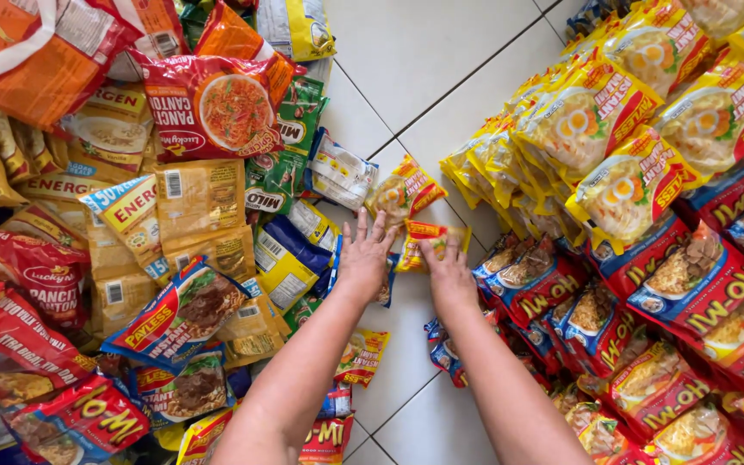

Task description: The person sorts various food packages on the floor, picking up individual packets and arranging them into organized stacks.

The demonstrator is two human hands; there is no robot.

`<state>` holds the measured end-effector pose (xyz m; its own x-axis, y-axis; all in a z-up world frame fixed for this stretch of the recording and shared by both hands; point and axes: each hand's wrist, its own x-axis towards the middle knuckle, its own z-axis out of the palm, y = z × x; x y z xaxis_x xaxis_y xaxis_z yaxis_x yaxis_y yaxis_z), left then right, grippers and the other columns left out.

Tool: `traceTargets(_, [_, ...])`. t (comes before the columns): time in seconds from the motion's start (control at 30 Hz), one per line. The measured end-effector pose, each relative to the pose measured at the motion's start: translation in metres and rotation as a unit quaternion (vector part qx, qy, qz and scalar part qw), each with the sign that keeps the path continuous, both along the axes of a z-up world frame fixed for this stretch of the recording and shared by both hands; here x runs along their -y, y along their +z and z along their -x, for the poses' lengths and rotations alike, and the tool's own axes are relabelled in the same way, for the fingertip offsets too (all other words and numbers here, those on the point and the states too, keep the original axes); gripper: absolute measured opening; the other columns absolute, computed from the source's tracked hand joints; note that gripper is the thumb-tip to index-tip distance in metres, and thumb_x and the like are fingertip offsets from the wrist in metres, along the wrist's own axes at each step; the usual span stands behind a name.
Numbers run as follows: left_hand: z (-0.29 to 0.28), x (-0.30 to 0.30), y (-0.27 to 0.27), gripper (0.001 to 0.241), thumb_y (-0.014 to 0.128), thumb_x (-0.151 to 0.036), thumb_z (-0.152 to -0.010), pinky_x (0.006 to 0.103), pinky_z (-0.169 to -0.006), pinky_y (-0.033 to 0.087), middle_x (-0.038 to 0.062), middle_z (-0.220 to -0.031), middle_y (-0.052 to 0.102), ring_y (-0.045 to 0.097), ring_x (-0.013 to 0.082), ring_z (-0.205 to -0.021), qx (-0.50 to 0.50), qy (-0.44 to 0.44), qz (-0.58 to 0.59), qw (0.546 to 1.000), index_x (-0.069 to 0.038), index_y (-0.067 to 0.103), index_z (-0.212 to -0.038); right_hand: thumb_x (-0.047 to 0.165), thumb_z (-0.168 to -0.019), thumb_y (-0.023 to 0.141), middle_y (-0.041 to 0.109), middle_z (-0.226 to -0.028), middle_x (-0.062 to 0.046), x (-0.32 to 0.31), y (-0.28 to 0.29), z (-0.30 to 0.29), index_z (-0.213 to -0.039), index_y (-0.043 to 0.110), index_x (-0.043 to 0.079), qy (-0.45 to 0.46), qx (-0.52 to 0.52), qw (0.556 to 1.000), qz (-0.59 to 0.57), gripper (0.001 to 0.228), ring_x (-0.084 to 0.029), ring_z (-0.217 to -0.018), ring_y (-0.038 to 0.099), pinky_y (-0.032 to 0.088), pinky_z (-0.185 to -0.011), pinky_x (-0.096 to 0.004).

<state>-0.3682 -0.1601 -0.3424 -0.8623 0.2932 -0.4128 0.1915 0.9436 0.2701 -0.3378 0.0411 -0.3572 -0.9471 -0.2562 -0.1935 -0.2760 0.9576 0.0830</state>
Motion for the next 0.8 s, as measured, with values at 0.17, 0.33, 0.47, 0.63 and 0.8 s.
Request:
traceTargets(0.17, [0.000,0.004,0.004,0.071,0.064,-0.023,-0.089,0.0654,-0.121,0.012,0.008,-0.169,0.016,0.006,0.0405,-0.156,-0.015,-0.005,-0.013,1.000,-0.022,0.039,-0.156,0.036,-0.097,0.069,0.050,-0.137,-0.030,0.033,0.022,0.031,-0.153,0.028,0.008,-0.280,0.186,0.939,0.071,0.075,-0.047,-0.112,0.066,0.057,-0.092,-0.051])
traceTargets(0.33, [0.002,0.003,0.013,0.067,0.067,-0.024,-0.090,0.0607,-0.128,0.016,0.007,-0.167,0.025,0.013,0.0377,-0.161,0.022,0.000,-0.026,0.999,-0.017,0.045,-0.154,0.044,-0.096,0.073,0.051,-0.134,-0.031,0.046,0.091,0.039,-0.146,0.033,0.005,-0.343,0.167,0.916,0.124,0.075,-0.050,-0.109,0.064,0.055,-0.091,-0.054])
traceTargets(0.47, [0.010,-0.009,-0.010,0.073,0.063,-0.011,-0.090,0.0568,-0.120,0.027,0.012,-0.167,0.021,0.019,0.0424,-0.155,-0.114,0.089,-0.143,0.979,-0.024,0.044,-0.159,0.032,-0.088,0.077,0.044,-0.143,-0.024,0.045,0.078,0.004,-0.139,0.045,0.013,-0.155,0.119,0.977,0.084,0.063,-0.048,-0.123,0.055,0.054,-0.097,-0.050])
traceTargets(0.63, [0.017,-0.021,-0.008,0.065,0.061,-0.015,-0.090,0.0584,-0.120,0.025,0.007,-0.169,0.012,0.016,0.0409,-0.154,-0.034,0.062,-0.149,0.986,-0.025,0.045,-0.152,0.016,-0.085,0.076,0.031,-0.160,-0.018,0.028,0.047,-0.001,-0.148,0.041,0.013,-0.163,0.119,0.969,0.141,0.072,-0.047,-0.132,0.046,0.047,-0.107,-0.049])
traceTargets(0.8, [0.025,-0.021,0.008,0.065,0.060,-0.012,-0.093,0.0592,-0.122,0.021,0.002,-0.172,0.012,0.013,0.0384,-0.157,-0.001,0.031,-0.143,0.989,-0.031,0.044,-0.153,0.016,-0.085,0.075,0.023,-0.164,-0.017,0.022,0.046,0.010,-0.151,0.038,0.014,-0.173,0.133,0.968,0.124,0.075,-0.048,-0.136,0.040,0.043,-0.109,-0.049])
